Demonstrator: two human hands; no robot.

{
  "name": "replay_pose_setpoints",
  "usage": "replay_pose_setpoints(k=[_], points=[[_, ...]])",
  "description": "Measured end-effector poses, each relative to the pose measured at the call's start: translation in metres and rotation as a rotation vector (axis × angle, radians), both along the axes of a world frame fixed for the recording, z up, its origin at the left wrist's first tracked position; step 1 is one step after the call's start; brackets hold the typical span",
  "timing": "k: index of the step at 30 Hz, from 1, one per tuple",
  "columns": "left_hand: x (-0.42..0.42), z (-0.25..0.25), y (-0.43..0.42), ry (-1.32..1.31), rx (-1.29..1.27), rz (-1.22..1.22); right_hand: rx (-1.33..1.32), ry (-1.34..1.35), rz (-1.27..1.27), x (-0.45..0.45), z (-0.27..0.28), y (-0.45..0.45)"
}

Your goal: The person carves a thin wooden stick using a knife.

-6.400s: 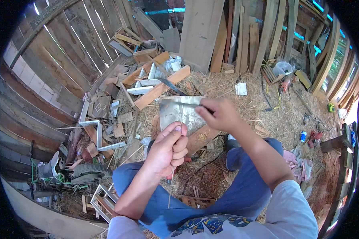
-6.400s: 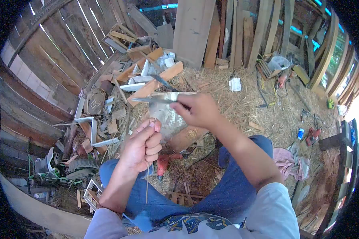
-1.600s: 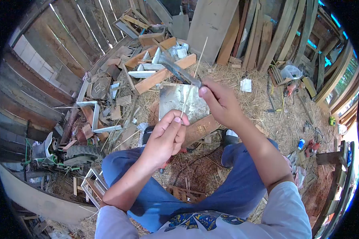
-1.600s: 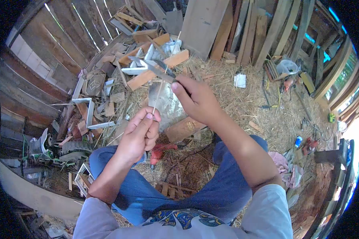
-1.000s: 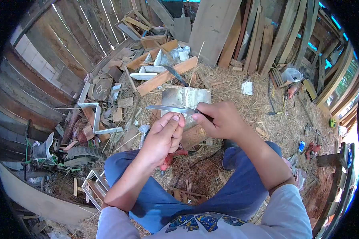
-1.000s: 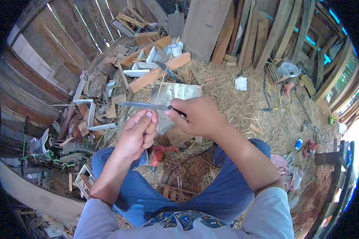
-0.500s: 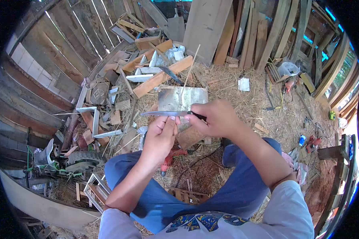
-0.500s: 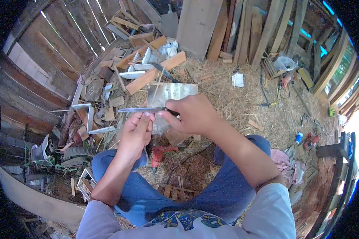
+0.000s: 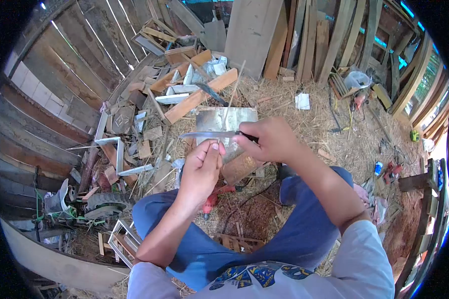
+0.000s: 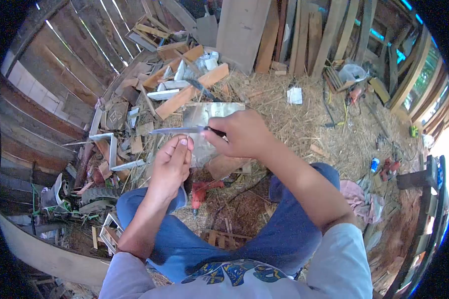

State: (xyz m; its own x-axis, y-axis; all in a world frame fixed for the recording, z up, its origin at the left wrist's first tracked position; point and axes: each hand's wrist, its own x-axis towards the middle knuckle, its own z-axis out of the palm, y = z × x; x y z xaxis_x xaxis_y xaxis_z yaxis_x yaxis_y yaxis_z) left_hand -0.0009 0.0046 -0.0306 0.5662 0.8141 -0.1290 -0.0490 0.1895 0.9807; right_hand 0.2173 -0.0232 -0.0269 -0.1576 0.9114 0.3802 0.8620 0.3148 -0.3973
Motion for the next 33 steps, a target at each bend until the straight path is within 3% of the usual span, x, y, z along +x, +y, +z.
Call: replay_pose_setpoints(k=[4,5,8,12,26,28,30,33], points=[[0.003,0.004,0.005,-0.022,0.003,0.022,0.123,-0.027,0.043,-0.013,-0.001,-0.004],[0.002,0.004,0.004,-0.015,0.002,0.026,-0.025,-0.050,-0.004,-0.007,0.003,-0.004],[-0.002,0.004,0.000,-0.012,-0.048,0.021,-0.023,-0.053,-0.103,0.004,0.003,0.007],[0.001,-0.002,-0.001,0.029,0.027,0.025,0.065,-0.046,0.041,-0.007,-0.004,-0.003],[-0.006,0.004,0.004,0.028,-0.016,-0.035,0.118,-0.105,0.010,0.006,-0.002,0.003],[-0.006,0.004,0.004,0.011,-0.039,-0.041,0.102,-0.019,-0.176,0.028,-0.006,0.018],[-0.005,0.006,0.003,-0.002,-0.021,-0.055,0.114,-0.058,-0.185,0.021,-0.003,0.011],[-0.004,0.009,0.004,0.019,-0.059,-0.035,0.107,-0.123,0.011,0.001,-0.002,-0.002]])
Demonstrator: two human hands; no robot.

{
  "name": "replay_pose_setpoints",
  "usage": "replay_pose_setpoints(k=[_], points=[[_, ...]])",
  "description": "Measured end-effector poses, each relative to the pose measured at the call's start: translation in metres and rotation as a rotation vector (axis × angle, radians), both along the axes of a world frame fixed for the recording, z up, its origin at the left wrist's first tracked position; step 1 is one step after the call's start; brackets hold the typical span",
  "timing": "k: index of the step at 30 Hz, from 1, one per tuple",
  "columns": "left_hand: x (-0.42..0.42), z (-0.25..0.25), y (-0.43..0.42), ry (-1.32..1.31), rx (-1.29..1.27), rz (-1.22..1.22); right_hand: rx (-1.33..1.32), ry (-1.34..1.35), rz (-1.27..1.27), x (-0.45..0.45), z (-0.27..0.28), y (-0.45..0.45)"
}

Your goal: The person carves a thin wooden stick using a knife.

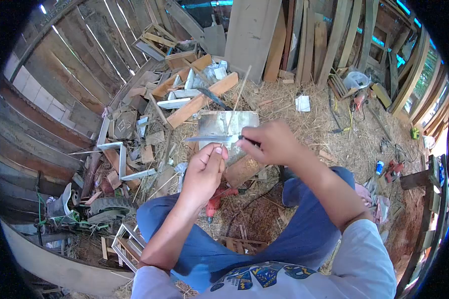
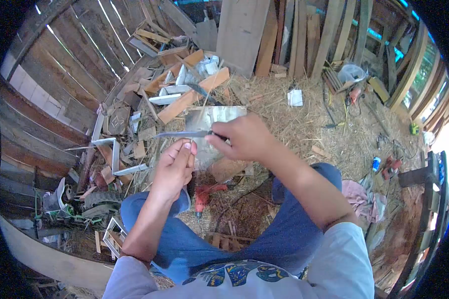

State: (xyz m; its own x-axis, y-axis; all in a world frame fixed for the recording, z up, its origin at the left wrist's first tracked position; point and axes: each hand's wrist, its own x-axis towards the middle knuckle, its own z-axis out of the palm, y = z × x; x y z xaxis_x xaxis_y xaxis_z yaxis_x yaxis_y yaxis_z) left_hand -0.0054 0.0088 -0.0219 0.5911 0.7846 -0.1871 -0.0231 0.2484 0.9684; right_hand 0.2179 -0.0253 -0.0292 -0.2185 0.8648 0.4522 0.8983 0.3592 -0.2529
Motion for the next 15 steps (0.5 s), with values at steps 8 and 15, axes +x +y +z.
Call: replay_pose_setpoints(k=[8,15], points=[[0.001,-0.004,-0.001,-0.040,-0.069,-0.022,-0.016,0.039,0.002,-0.001,-0.001,-0.002],[0.003,-0.005,0.000,-0.012,-0.041,-0.022,-0.042,0.102,0.048,-0.010,0.003,-0.008]])
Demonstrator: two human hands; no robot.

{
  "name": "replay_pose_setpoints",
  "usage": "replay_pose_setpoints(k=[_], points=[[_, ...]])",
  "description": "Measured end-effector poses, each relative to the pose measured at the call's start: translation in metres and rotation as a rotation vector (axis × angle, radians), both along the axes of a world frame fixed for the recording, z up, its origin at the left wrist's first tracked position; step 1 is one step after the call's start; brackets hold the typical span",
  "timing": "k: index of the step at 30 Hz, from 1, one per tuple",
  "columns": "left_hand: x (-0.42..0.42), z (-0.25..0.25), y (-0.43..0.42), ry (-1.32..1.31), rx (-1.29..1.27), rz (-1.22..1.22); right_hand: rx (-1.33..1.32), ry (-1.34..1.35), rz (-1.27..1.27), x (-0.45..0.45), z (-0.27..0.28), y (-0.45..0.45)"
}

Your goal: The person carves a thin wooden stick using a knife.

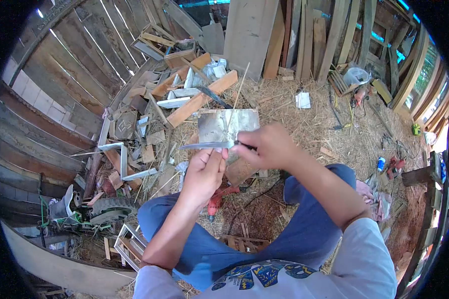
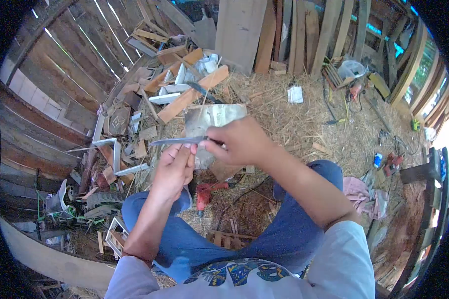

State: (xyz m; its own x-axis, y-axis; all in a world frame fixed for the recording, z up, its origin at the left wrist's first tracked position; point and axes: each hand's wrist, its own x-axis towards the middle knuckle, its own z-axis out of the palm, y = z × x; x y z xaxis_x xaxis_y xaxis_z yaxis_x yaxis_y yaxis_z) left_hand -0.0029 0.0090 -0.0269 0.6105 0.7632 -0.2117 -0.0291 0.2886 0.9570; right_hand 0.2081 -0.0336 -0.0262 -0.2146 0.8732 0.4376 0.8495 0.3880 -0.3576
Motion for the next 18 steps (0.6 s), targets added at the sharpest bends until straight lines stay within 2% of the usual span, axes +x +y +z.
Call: replay_pose_setpoints(k=[2,4,6,8,10,12,16,18], points=[[0.002,0.000,0.001,-0.011,-0.033,0.029,-0.042,-0.051,-0.006,0.014,-0.007,0.013],[0.000,0.002,-0.001,-0.013,-0.061,0.022,-0.041,0.005,-0.191,0.024,-0.004,0.023],[0.001,0.008,-0.001,-0.016,-0.079,0.016,-0.012,0.024,-0.180,0.018,0.000,0.014],[0.001,0.011,-0.004,-0.010,-0.036,-0.003,0.034,-0.058,-0.034,0.007,0.001,0.003],[-0.002,0.008,-0.001,0.006,-0.042,-0.007,-0.029,-0.034,-0.092,0.020,-0.009,0.012],[-0.001,0.007,-0.004,-0.001,-0.039,-0.012,0.003,0.024,-0.255,0.038,-0.006,0.026],[0.000,0.001,0.000,-0.001,0.012,-0.012,-0.074,-0.073,-0.074,0.011,-0.001,0.002],[-0.003,-0.004,-0.001,0.004,0.043,-0.017,-0.062,0.026,-0.143,0.026,-0.012,0.014]])
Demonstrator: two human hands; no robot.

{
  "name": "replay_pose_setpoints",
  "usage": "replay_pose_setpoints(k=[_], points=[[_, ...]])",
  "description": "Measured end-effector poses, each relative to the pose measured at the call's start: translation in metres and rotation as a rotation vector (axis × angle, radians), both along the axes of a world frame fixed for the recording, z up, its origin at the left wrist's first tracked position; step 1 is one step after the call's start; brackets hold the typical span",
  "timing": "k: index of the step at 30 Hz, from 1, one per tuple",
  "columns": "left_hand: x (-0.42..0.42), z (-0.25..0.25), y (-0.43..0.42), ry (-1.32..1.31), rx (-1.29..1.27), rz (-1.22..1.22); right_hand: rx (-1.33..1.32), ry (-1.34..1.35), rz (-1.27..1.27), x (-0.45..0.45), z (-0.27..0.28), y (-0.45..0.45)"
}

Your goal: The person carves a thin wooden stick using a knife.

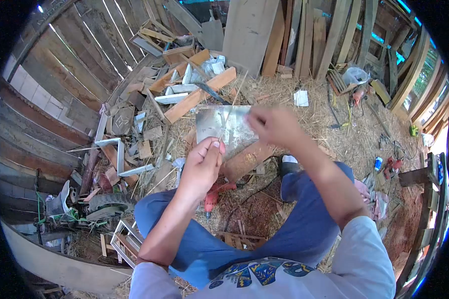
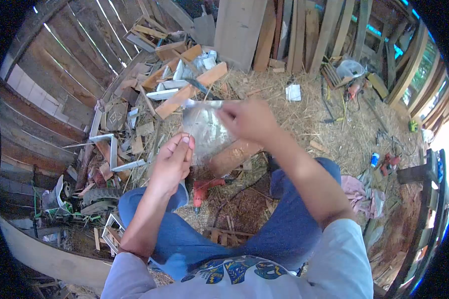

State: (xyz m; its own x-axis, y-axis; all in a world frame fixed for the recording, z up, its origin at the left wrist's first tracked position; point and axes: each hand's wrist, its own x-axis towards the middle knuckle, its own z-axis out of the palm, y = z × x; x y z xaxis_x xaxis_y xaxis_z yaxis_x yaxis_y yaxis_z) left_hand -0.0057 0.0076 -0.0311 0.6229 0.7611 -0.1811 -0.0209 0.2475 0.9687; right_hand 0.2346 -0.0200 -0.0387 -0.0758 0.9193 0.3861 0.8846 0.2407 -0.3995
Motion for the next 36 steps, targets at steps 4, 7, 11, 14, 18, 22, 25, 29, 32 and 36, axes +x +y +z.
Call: replay_pose_setpoints(k=[4,7,11,14,18,22,25,29,32,36], points=[[0.001,-0.002,0.009,-0.010,0.025,0.033,0.086,0.130,-0.227,0.018,0.015,0.008],[0.000,-0.002,0.011,0.013,0.020,0.050,0.104,0.241,-0.139,0.003,0.011,0.001],[0.001,-0.001,0.010,0.003,-0.044,0.034,0.046,0.131,-0.081,-0.001,0.006,0.001],[0.002,0.000,0.015,-0.024,-0.123,0.041,0.016,0.155,-0.079,-0.001,0.003,0.002],[0.002,-0.007,0.020,-0.045,-0.117,0.049,-0.003,0.158,-0.072,0.000,0.003,0.003],[0.003,-0.003,0.017,-0.015,-0.096,0.046,-0.008,0.147,-0.076,-0.003,0.007,0.001],[0.002,-0.002,0.016,-0.013,-0.085,0.045,-0.003,0.132,-0.065,-0.006,0.005,0.001],[0.002,0.000,0.014,-0.049,-0.116,0.029,-0.006,0.087,0.010,-0.019,-0.002,-0.002],[0.005,0.002,0.009,-0.031,-0.142,0.044,0.027,0.039,0.063,-0.024,-0.002,-0.004],[0.005,0.004,0.004,-0.035,-0.182,0.064,0.034,0.018,0.112,-0.025,-0.001,-0.005]])
